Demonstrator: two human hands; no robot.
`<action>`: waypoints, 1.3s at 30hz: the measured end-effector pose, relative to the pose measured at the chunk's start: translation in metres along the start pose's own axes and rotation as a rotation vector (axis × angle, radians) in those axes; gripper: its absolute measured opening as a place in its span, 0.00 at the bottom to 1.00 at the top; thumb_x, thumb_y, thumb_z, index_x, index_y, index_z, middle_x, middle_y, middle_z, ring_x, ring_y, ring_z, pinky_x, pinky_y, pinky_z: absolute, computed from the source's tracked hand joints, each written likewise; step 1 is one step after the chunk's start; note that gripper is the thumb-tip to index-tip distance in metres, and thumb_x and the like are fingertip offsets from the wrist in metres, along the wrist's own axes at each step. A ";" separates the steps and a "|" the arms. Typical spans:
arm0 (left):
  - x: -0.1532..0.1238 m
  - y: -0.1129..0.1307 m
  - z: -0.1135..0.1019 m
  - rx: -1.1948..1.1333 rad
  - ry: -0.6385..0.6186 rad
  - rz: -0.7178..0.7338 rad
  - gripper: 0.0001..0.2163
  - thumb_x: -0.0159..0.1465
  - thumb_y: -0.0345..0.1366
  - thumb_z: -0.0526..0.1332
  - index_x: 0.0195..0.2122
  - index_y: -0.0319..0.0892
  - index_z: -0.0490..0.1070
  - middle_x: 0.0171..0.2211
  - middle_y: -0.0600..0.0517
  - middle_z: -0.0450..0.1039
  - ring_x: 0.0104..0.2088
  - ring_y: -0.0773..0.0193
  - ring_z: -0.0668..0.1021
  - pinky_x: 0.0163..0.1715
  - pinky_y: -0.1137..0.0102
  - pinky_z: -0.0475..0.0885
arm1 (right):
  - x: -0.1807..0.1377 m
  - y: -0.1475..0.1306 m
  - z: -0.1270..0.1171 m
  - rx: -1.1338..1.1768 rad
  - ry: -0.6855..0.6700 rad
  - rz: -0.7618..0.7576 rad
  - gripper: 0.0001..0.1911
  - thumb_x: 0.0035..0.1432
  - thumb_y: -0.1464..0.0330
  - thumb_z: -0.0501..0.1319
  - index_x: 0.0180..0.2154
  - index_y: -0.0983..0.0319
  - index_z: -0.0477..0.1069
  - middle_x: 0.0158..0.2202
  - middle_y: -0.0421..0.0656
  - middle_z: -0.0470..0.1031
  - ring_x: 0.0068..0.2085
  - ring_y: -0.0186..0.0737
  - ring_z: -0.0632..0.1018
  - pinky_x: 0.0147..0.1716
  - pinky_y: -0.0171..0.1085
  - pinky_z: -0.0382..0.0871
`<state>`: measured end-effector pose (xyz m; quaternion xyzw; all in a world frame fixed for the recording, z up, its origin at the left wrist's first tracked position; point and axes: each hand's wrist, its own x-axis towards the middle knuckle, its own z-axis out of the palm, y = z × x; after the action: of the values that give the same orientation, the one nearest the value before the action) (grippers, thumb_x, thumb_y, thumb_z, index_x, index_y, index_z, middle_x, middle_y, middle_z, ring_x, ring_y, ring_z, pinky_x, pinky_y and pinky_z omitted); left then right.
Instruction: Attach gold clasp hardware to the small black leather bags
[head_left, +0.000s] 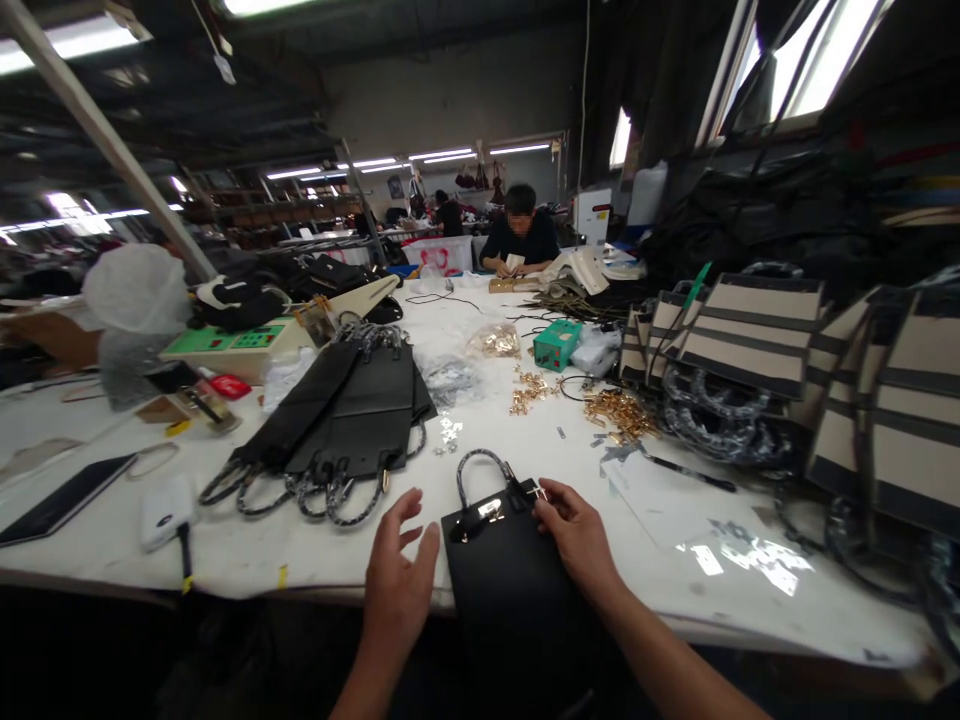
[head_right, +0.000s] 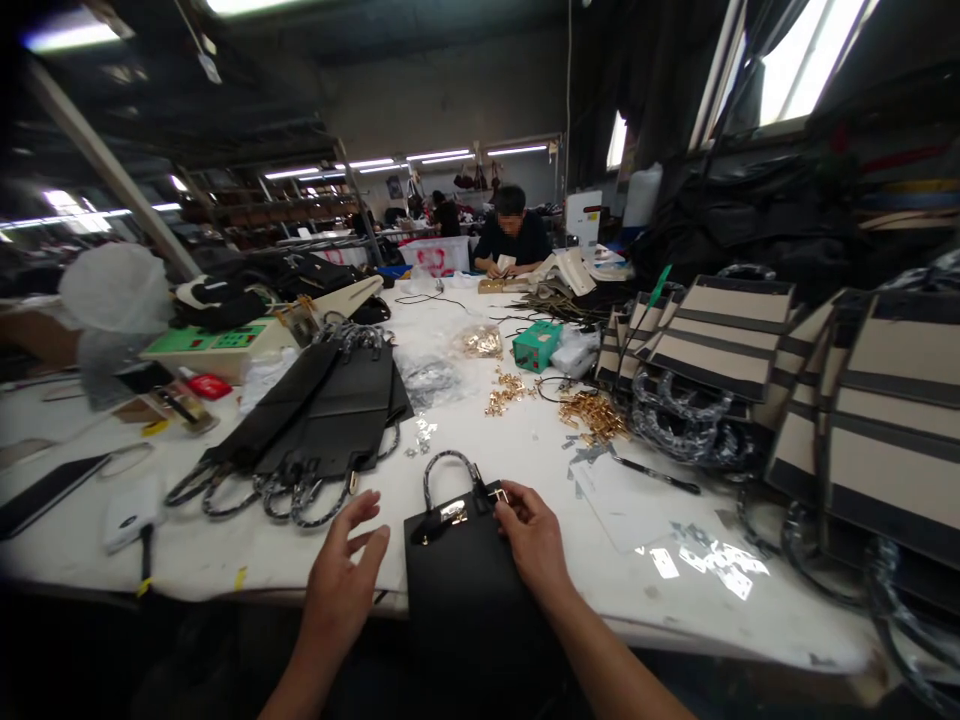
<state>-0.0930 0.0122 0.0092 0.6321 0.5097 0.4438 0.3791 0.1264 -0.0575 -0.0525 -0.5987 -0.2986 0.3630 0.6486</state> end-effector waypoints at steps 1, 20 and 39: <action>0.006 0.008 0.005 0.031 -0.040 0.077 0.19 0.60 0.40 0.61 0.52 0.45 0.71 0.53 0.45 0.71 0.53 0.53 0.73 0.50 0.61 0.69 | 0.000 0.000 0.000 -0.019 -0.011 0.003 0.23 0.53 0.57 0.64 0.47 0.62 0.72 0.33 0.43 0.76 0.34 0.43 0.77 0.33 0.41 0.74; 0.070 0.040 0.102 0.937 -0.838 0.794 0.06 0.57 0.32 0.63 0.36 0.43 0.74 0.40 0.49 0.76 0.48 0.55 0.72 0.52 0.60 0.64 | -0.004 -0.001 -0.006 -0.009 -0.108 0.028 0.19 0.53 0.53 0.63 0.40 0.60 0.72 0.30 0.39 0.75 0.29 0.40 0.76 0.30 0.35 0.70; 0.095 0.066 0.097 0.628 -1.188 0.299 0.22 0.50 0.35 0.64 0.48 0.48 0.75 0.40 0.55 0.79 0.41 0.59 0.78 0.43 0.70 0.70 | 0.004 -0.006 0.006 -0.014 -0.156 -0.154 0.16 0.42 0.75 0.60 0.37 0.60 0.75 0.32 0.40 0.77 0.34 0.40 0.76 0.35 0.35 0.68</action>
<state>0.0279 0.0897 0.0563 0.9115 0.2273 -0.0991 0.3280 0.1241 -0.0509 -0.0456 -0.5485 -0.3957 0.3554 0.6452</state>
